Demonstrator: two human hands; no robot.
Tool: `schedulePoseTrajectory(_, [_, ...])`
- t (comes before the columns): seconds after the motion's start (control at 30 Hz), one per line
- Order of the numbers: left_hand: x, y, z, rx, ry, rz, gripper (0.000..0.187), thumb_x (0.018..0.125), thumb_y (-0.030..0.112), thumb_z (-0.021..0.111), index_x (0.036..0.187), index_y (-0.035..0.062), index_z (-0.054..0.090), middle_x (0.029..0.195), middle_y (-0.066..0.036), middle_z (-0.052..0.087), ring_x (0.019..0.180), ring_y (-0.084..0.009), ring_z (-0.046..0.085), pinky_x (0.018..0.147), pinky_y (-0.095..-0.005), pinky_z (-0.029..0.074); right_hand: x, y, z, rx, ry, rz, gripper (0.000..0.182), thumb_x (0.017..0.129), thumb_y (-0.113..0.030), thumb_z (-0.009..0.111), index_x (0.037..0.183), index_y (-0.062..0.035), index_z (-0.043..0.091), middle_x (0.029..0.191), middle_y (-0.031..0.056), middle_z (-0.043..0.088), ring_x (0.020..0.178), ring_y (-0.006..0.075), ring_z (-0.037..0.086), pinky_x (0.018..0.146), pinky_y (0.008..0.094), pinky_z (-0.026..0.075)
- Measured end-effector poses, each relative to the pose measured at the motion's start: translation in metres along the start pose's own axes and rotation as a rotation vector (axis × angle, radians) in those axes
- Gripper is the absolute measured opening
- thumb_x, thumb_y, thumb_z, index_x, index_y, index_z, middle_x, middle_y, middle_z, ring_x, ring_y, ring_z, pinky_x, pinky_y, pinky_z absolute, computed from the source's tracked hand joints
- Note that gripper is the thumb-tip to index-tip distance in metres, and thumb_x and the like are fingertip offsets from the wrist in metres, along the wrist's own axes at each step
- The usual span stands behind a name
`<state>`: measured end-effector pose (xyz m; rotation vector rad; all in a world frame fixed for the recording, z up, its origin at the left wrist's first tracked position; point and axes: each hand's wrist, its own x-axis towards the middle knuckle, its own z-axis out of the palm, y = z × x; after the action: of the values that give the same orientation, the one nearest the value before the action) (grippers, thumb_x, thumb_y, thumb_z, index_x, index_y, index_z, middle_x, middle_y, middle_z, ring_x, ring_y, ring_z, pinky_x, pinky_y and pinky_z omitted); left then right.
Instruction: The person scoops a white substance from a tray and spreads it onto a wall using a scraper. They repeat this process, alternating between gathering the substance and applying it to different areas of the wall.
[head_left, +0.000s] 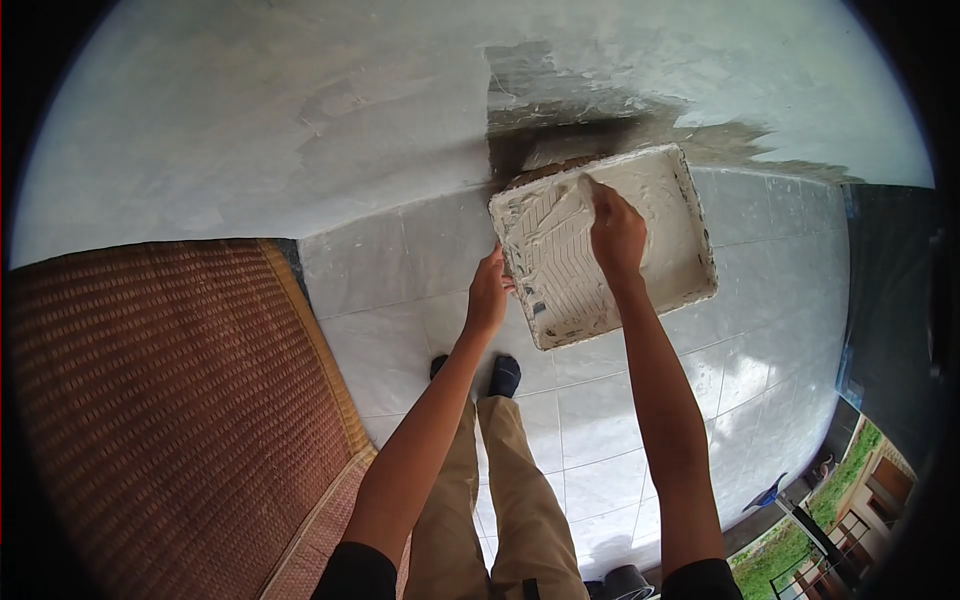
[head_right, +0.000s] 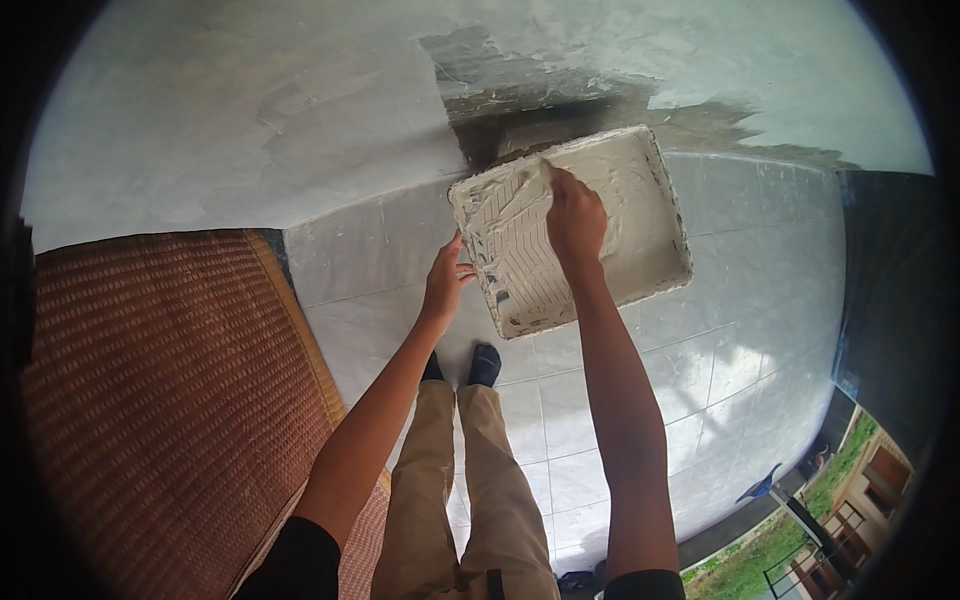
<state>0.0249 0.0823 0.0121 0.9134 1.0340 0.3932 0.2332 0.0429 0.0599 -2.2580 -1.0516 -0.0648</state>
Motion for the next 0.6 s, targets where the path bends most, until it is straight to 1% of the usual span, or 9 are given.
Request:
schedulePoseTrajectory(0.03, [-0.001, 0.001, 0.0, 0.001, -0.001, -0.002, 0.05, 0.103, 0.03, 0.035, 0.146, 0.0055, 0.04, 0.132, -0.009, 0.052, 0.095, -0.0172, 0.053, 0.088, -0.0331, 0.047, -0.001, -0.001, 0.001, 0.0, -0.002, 0.0, 0.017, 0.089, -0.012, 0.061, 0.103, -0.0134, 0.07, 0.087, 0.0099, 0.071, 0.075, 0.0329, 0.066, 0.069, 0.0423, 0.052])
schedulePoseTrajectory(0.13, [-0.001, 0.003, 0.001, -0.013, 0.006, -0.025, 0.05, 0.103, 0.029, 0.034, 0.146, 0.0055, 0.04, 0.132, -0.008, 0.052, 0.095, -0.0173, 0.053, 0.089, -0.0333, 0.047, -0.004, -0.02, 0.005, -0.152, -0.122, -0.197, 0.02, 0.088, -0.01, 0.059, 0.102, -0.0162, 0.072, 0.083, 0.0073, 0.069, 0.071, 0.0298, 0.063, 0.066, 0.0393, 0.053])
schedulePoseTrajectory(0.27, [0.001, 0.0, -0.002, -0.027, 0.003, -0.024, 0.049, 0.103, 0.03, 0.032, 0.146, 0.007, 0.041, 0.132, -0.009, 0.052, 0.094, -0.0176, 0.054, 0.088, -0.0332, 0.047, -0.024, -0.043, 0.007, -0.11, -0.265, -0.203, 0.024, 0.084, -0.007, 0.057, 0.101, -0.0157, 0.072, 0.081, 0.0076, 0.068, 0.073, 0.03, 0.063, 0.063, 0.0407, 0.053])
schedulePoseTrajectory(0.3, [0.002, 0.0, -0.003, -0.003, -0.024, -0.038, 0.051, 0.104, 0.032, 0.03, 0.148, 0.0076, 0.038, 0.137, -0.011, 0.047, 0.098, -0.0191, 0.055, 0.092, -0.035, 0.047, -0.031, -0.046, 0.009, -0.08, -0.297, -0.2, 0.021, 0.085, -0.009, 0.058, 0.101, -0.0145, 0.072, 0.08, 0.0086, 0.068, 0.072, 0.031, 0.064, 0.063, 0.0421, 0.053])
schedulePoseTrajectory(0.4, [0.003, 0.002, -0.003, 0.015, -0.04, -0.055, 0.053, 0.104, 0.036, 0.027, 0.149, 0.0079, 0.035, 0.142, -0.013, 0.043, 0.102, -0.0206, 0.056, 0.096, -0.0366, 0.047, -0.049, -0.056, 0.012, 0.014, -0.365, -0.091, 0.018, 0.086, -0.01, 0.059, 0.1, -0.0118, 0.071, 0.08, 0.0103, 0.07, 0.073, 0.0331, 0.066, 0.065, 0.0444, 0.053])
schedulePoseTrajectory(0.47, [0.002, 0.003, -0.004, 0.016, -0.033, -0.061, 0.053, 0.104, 0.036, 0.027, 0.149, 0.0076, 0.036, 0.142, -0.013, 0.043, 0.102, -0.0208, 0.056, 0.096, -0.0364, 0.047, -0.056, -0.061, 0.012, 0.105, -0.435, 0.155, 0.016, 0.087, -0.015, 0.061, 0.098, -0.0079, 0.071, 0.081, 0.0133, 0.071, 0.074, 0.034, 0.068, 0.067, 0.0431, 0.052])
schedulePoseTrajectory(0.5, [0.002, 0.003, -0.005, 0.027, -0.042, -0.047, 0.054, 0.104, 0.037, 0.027, 0.149, 0.0076, 0.036, 0.143, -0.013, 0.042, 0.102, -0.0208, 0.056, 0.096, -0.0363, 0.047, -0.056, -0.057, 0.014, 0.105, -0.435, 0.154, 0.016, 0.087, -0.015, 0.061, 0.098, -0.0079, 0.071, 0.081, 0.0133, 0.071, 0.074, 0.034, 0.068, 0.067, 0.0431, 0.052])
schedulePoseTrajectory(0.57, [0.002, 0.002, -0.005, 0.037, -0.053, -0.033, 0.054, 0.104, 0.037, 0.027, 0.149, 0.0076, 0.035, 0.143, -0.012, 0.042, 0.102, -0.0209, 0.056, 0.096, -0.0361, 0.047, -0.058, -0.041, 0.019, 0.295, -0.416, 0.429, 0.022, 0.088, -0.021, 0.065, 0.101, -0.0033, 0.07, 0.077, 0.014, 0.07, 0.069, 0.026, 0.068, 0.065, 0.0339, 0.051])
schedulePoseTrajectory(0.6, [0.003, 0.002, -0.004, 0.03, -0.046, -0.036, 0.054, 0.104, 0.037, 0.027, 0.149, 0.008, 0.035, 0.143, -0.012, 0.042, 0.103, -0.021, 0.056, 0.097, -0.0361, 0.047, -0.059, -0.035, 0.02, 0.326, -0.46, 0.538, 0.023, 0.087, -0.023, 0.065, 0.099, -0.0039, 0.071, 0.078, 0.0144, 0.071, 0.072, 0.0288, 0.069, 0.069, 0.0366, 0.052])
